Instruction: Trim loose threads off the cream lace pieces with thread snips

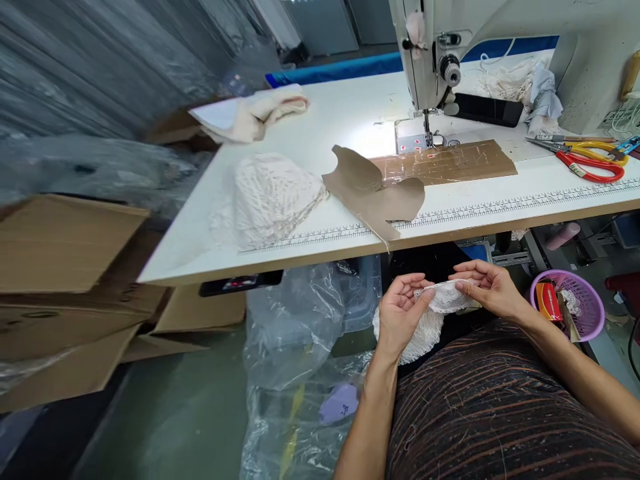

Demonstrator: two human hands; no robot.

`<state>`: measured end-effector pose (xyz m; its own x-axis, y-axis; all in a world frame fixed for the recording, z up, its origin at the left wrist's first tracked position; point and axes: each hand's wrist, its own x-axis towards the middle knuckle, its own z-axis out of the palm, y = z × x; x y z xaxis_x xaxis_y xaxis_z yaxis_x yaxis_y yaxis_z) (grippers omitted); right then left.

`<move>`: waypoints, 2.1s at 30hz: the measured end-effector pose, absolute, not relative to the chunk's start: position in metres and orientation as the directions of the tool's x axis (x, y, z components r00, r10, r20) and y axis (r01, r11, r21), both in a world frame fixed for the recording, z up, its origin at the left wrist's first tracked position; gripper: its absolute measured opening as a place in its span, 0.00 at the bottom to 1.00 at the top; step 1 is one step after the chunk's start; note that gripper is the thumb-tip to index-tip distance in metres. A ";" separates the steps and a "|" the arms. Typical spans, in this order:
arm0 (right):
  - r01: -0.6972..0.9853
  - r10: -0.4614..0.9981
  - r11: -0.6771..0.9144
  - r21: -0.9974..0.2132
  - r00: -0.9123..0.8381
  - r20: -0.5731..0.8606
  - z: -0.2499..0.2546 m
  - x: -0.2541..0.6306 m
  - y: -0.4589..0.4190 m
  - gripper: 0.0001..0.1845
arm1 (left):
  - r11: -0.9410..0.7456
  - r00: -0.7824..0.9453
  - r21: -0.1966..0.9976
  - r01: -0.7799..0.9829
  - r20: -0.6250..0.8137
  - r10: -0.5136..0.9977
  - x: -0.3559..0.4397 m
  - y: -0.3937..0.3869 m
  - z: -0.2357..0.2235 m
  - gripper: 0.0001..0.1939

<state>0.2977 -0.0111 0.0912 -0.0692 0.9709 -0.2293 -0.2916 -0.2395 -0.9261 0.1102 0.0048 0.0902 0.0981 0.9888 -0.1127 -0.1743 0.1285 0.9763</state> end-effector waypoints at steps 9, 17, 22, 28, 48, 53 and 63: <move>-0.289 0.972 -0.233 -0.928 -0.059 -0.226 0.090 0.297 -0.010 0.28 | 0.129 0.104 0.978 -0.165 -0.113 0.988 0.109 0.005 0.087 0.18; -0.279 0.971 -0.238 -0.930 -0.039 -0.237 0.091 0.297 -0.010 0.27 | 0.151 0.161 0.975 -0.161 -0.125 0.979 0.111 0.003 0.088 0.20; -0.266 0.974 -0.227 -0.937 -0.042 -0.224 0.091 0.297 -0.011 0.27 | 0.150 0.144 0.977 -0.150 -0.129 0.981 0.112 0.003 0.088 0.20; -0.246 0.976 -0.217 -0.945 -0.075 -0.205 0.091 0.298 -0.012 0.27 | 0.132 0.126 0.980 -0.147 -0.114 0.985 0.112 0.002 0.090 0.18; -0.307 0.947 -0.319 -0.897 -0.063 -0.315 0.095 0.298 -0.014 0.25 | 0.075 0.126 0.990 -0.122 -0.059 0.990 0.111 0.002 0.086 0.18; -0.312 0.950 -0.307 -0.899 -0.049 -0.308 0.095 0.298 -0.013 0.26 | 0.046 0.107 0.996 -0.071 -0.038 0.994 0.110 0.002 0.086 0.14; -0.310 0.946 -0.320 -0.895 -0.056 -0.319 0.089 0.299 -0.015 0.26 | 0.048 0.103 0.996 -0.080 -0.040 0.994 0.111 0.002 0.088 0.10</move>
